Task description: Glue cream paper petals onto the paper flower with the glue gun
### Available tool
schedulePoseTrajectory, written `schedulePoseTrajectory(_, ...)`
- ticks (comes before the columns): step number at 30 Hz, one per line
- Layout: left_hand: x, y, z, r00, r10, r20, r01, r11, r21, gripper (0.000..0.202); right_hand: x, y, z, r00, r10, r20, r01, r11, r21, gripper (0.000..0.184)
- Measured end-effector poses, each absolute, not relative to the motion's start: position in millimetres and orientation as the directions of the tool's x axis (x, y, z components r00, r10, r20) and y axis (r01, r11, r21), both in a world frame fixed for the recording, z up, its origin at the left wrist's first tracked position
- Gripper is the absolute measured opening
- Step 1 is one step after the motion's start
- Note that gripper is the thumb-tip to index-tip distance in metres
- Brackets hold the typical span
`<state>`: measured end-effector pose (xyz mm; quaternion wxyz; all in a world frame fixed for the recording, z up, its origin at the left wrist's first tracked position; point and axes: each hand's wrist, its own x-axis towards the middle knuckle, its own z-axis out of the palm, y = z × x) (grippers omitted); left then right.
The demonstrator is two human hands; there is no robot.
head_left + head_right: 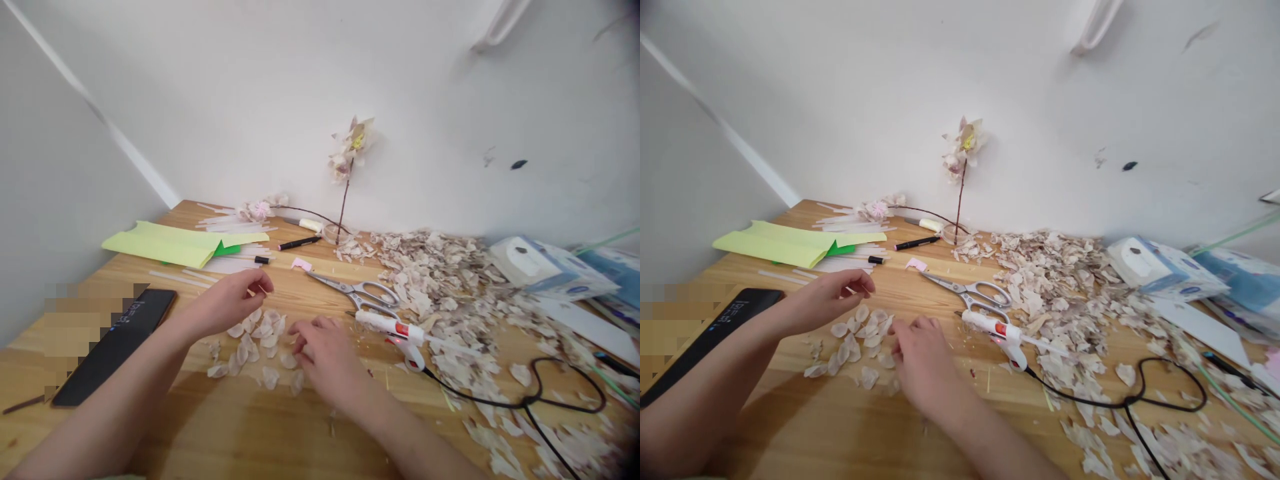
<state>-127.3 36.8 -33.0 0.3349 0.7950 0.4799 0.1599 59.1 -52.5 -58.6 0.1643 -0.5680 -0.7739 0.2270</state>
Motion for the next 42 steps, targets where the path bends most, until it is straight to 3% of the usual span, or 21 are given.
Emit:
schedulePoseTrajectory(7,-99.2,5.9,-26.5,0.66,0.715,-0.229,0.502,-0.194,0.843,0.018,68.4,-46.8,-52.1,-0.106,0.984,0.144,0.745,0.175,-0.644,0.031)
schedulePoseTrajectory(11,-92.2,3.0,-41.4,0.602,0.782,-0.161,0.418,-0.137,0.898,0.011,68.1,-46.4,-49.4,-0.091,0.978,0.188,0.738,0.193,-0.647,0.031)
schedulePoseTrajectory(20,-89.3,9.3,-36.8,0.474,0.825,-0.309,0.25,0.21,0.945,0.031,87.8,-59.6,-40.0,-0.039,0.986,0.164,0.607,0.154,-0.78,0.026)
schedulePoseTrajectory(25,-89.6,11.9,-32.4,0.455,0.827,-0.33,0.192,0.271,0.943,0.04,116.9,-87.6,-31.7,0.01,0.988,0.155,0.578,0.121,-0.807,0.006)
schedulePoseTrajectory(30,-85.9,13.6,-30.7,0.417,0.859,-0.297,0.177,0.243,0.954,0.049,135.7,-111.9,-35.4,0.002,0.972,0.236,0.634,0.181,-0.752,0.008)
schedulePoseTrajectory(36,-77.4,13.5,-18.6,0.405,0.882,-0.24,0.199,0.172,0.965,0.044,131.7,-112.7,-37.2,-0.009,0.991,0.137,0.265,0.134,-0.955,0.014)
schedulePoseTrajectory(39,-74.1,13.2,-12.3,0.422,0.88,-0.218,0.214,0.136,0.967,0.04,125.1,-106.8,-36.0,-0.061,0.987,0.149,0.091,0.154,-0.984,0.014)
schedulePoseTrajectory(42,-71.2,13.4,-8.5,0.438,0.878,-0.194,0.208,0.111,0.972,0.038,119.3,-103.7,-34.8,-0.07,0.988,0.141,0.02,0.143,-0.99,0.023)
